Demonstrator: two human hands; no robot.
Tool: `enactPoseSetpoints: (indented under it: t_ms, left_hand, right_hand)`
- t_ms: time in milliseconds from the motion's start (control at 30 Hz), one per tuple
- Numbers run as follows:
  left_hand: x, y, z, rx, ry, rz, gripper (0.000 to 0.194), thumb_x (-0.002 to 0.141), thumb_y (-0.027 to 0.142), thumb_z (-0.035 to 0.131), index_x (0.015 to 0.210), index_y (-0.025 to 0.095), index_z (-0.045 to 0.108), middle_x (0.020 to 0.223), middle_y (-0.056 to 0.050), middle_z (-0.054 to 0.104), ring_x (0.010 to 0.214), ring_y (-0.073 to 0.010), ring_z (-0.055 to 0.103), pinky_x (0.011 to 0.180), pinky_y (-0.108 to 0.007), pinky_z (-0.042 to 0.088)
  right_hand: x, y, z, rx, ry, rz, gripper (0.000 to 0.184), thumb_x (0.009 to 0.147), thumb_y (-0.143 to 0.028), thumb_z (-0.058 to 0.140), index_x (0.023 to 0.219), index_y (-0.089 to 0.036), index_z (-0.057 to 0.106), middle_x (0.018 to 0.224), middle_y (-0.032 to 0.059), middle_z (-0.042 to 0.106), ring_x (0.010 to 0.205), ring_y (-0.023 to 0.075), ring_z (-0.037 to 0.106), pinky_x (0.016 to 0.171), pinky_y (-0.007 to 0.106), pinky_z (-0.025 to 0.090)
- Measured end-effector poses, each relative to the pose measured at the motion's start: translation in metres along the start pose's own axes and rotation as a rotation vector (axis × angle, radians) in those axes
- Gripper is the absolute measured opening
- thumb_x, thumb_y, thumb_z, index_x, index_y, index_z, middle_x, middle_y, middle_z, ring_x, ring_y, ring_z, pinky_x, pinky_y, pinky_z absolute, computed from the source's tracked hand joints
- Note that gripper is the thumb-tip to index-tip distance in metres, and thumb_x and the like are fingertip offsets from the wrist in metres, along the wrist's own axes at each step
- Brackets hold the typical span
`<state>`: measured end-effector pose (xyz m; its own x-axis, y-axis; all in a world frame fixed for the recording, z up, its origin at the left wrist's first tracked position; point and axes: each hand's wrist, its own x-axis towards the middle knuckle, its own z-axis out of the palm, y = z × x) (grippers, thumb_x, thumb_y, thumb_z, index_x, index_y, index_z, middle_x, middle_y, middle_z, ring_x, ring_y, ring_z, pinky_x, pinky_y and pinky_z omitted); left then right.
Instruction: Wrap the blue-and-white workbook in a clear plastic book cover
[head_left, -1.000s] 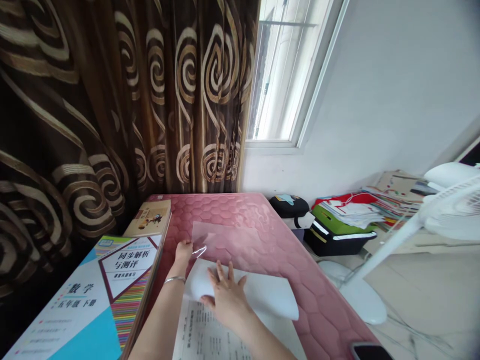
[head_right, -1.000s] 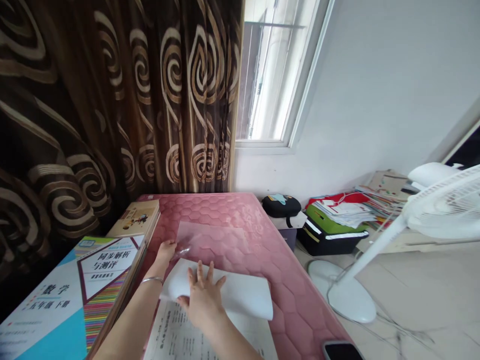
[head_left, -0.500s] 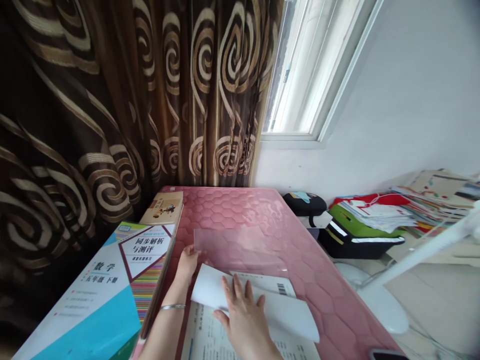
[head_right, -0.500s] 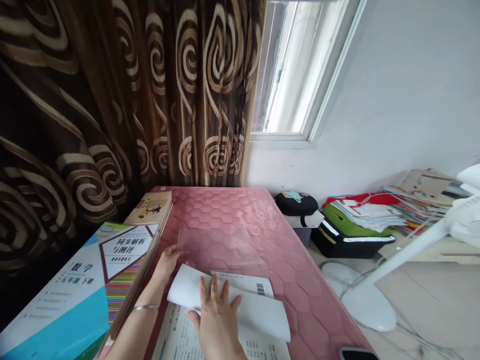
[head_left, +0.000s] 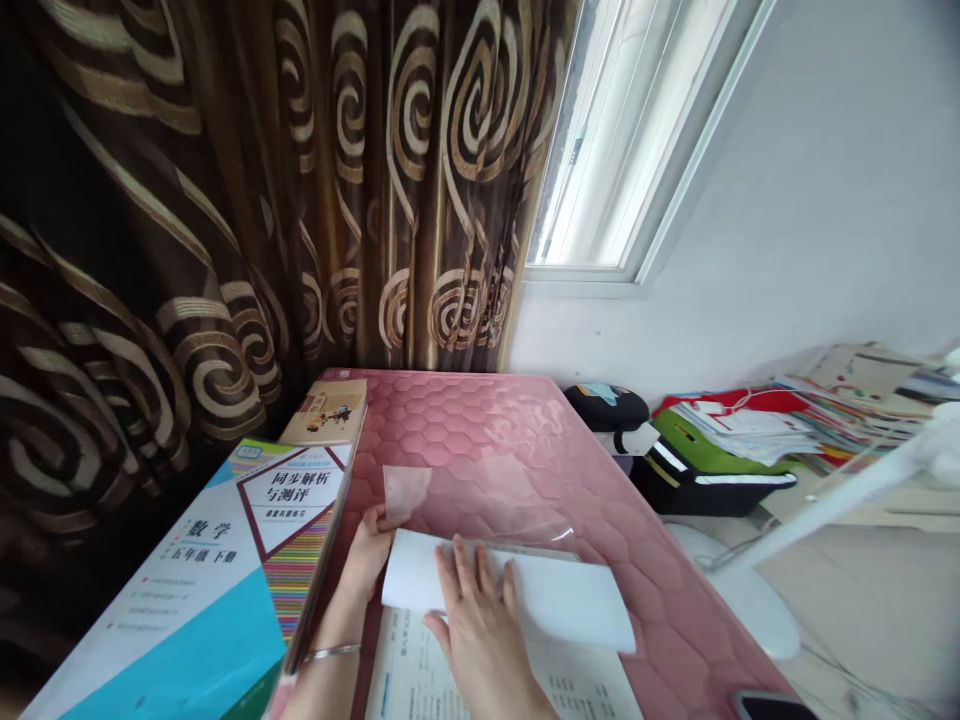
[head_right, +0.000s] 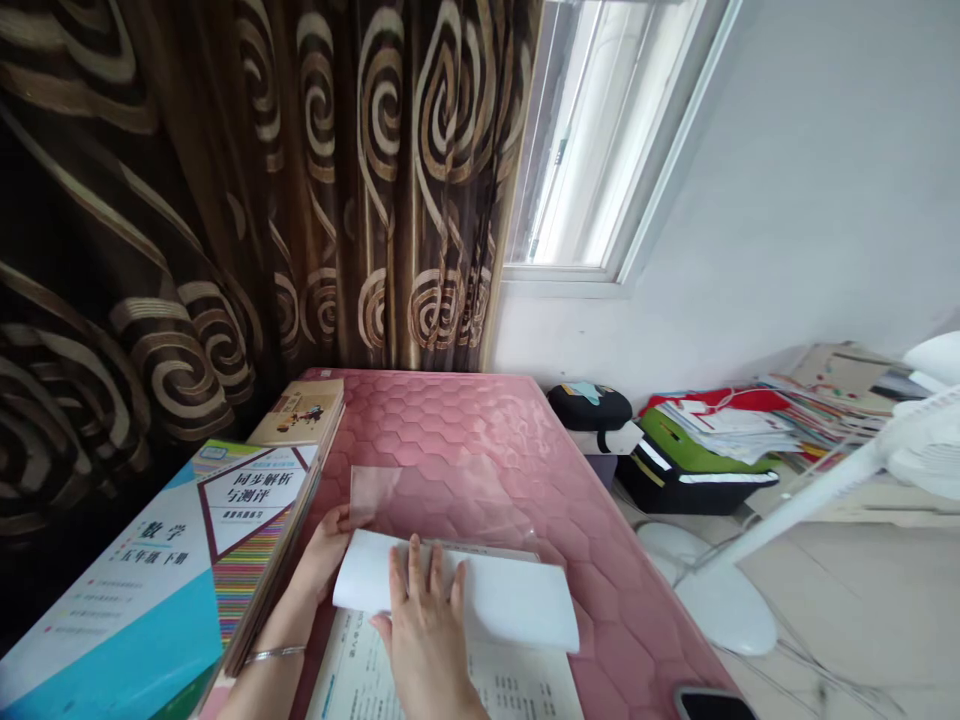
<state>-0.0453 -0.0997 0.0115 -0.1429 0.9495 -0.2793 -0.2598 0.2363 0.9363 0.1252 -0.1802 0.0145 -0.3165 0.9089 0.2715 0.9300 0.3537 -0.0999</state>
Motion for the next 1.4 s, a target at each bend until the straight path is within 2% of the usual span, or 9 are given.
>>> enactPoseSetpoints:
  t_ms: [100,200,333,500,767,900,1100,1267,1400]
  left_hand:
    - [-0.004,0.002,0.0,-0.023,-0.023,0.035,0.043,0.058,0.009,0.06,0.099,0.017,0.052,0.089,-0.008,0.073,0.079,-0.0206,0.069,0.066,-0.027,0.05]
    - [-0.009,0.008,0.002,-0.039,-0.05,0.08,0.038,0.057,0.011,0.055,0.094,0.017,0.054,0.087,-0.007,0.074,0.085,-0.0213,0.069,0.072,-0.029,0.05]
    - [-0.014,0.015,0.006,0.008,0.005,0.067,0.036,0.058,0.012,0.05,0.093,0.017,0.055,0.085,-0.007,0.074,0.081,-0.0203,0.068,0.069,-0.028,0.05]
    - [-0.016,0.014,0.008,0.061,0.08,0.076,0.033,0.062,0.018,0.053,0.095,0.017,0.056,0.082,-0.006,0.073,0.075,-0.0197,0.067,0.065,-0.028,0.049]
    - [-0.017,0.013,0.009,0.156,0.12,0.102,0.035,0.061,0.024,0.051,0.095,0.016,0.057,0.081,-0.004,0.068,0.064,-0.0159,0.06,0.06,-0.027,0.047]
    - [-0.016,0.012,0.008,0.206,0.148,0.143,0.035,0.061,0.025,0.049,0.093,0.016,0.061,0.081,-0.005,0.068,0.071,-0.0179,0.061,0.063,-0.028,0.048]
    - [-0.008,0.002,0.005,0.283,0.179,0.168,0.037,0.063,0.028,0.052,0.097,0.014,0.06,0.092,-0.009,0.068,0.084,-0.0222,0.064,0.073,-0.033,0.05]
    - [0.003,-0.011,0.004,0.355,0.148,0.229,0.033,0.065,0.031,0.052,0.092,0.014,0.058,0.088,-0.009,0.069,0.084,-0.0237,0.064,0.078,-0.035,0.049]
    - [0.009,-0.018,0.003,0.445,0.255,0.242,0.035,0.067,0.028,0.051,0.098,0.012,0.058,0.1,-0.015,0.069,0.096,-0.0269,0.064,0.087,-0.037,0.047]
  right_hand:
    - [0.008,0.005,-0.004,-0.035,0.002,-0.026,0.06,0.086,-0.041,0.061,0.141,-0.033,0.041,0.145,0.0152,0.045,0.127,0.045,0.045,0.097,0.071,0.034]
    - [0.015,0.007,-0.008,-0.027,-0.009,-0.057,0.055,0.087,-0.042,0.059,0.139,-0.031,0.045,0.142,0.0156,0.049,0.126,0.0424,0.046,0.098,0.067,0.035]
    - [0.017,0.005,-0.011,0.003,-0.014,-0.06,0.052,0.089,-0.044,0.054,0.139,-0.031,0.045,0.137,0.0153,0.054,0.124,0.0398,0.049,0.098,0.064,0.037]
    - [0.02,0.002,-0.011,0.054,-0.027,-0.034,0.053,0.09,-0.049,0.051,0.139,-0.033,0.045,0.138,0.0138,0.053,0.125,0.0385,0.048,0.099,0.061,0.037]
    - [0.03,0.003,-0.014,0.072,-0.111,-0.039,0.053,0.089,-0.041,0.056,0.139,-0.031,0.045,0.14,0.0142,0.05,0.128,0.0384,0.045,0.102,0.06,0.036]
    - [0.033,0.006,-0.012,0.104,-0.103,-0.058,0.053,0.09,-0.045,0.053,0.14,-0.032,0.043,0.141,0.0129,0.05,0.13,0.0375,0.044,0.103,0.059,0.036]
    - [0.044,0.012,-0.008,0.192,-0.126,-0.126,0.052,0.091,-0.046,0.051,0.14,-0.03,0.044,0.141,0.0115,0.049,0.13,0.0337,0.044,0.106,0.054,0.037]
    - [0.056,0.017,-0.004,0.292,-0.111,-0.194,0.048,0.092,-0.04,0.051,0.138,-0.026,0.047,0.139,0.0097,0.051,0.13,0.0286,0.044,0.108,0.049,0.037]
    - [0.057,0.036,-0.005,0.333,-0.081,-0.214,0.042,0.093,-0.034,0.05,0.134,-0.024,0.052,0.136,0.0087,0.054,0.125,0.0239,0.049,0.104,0.042,0.043]
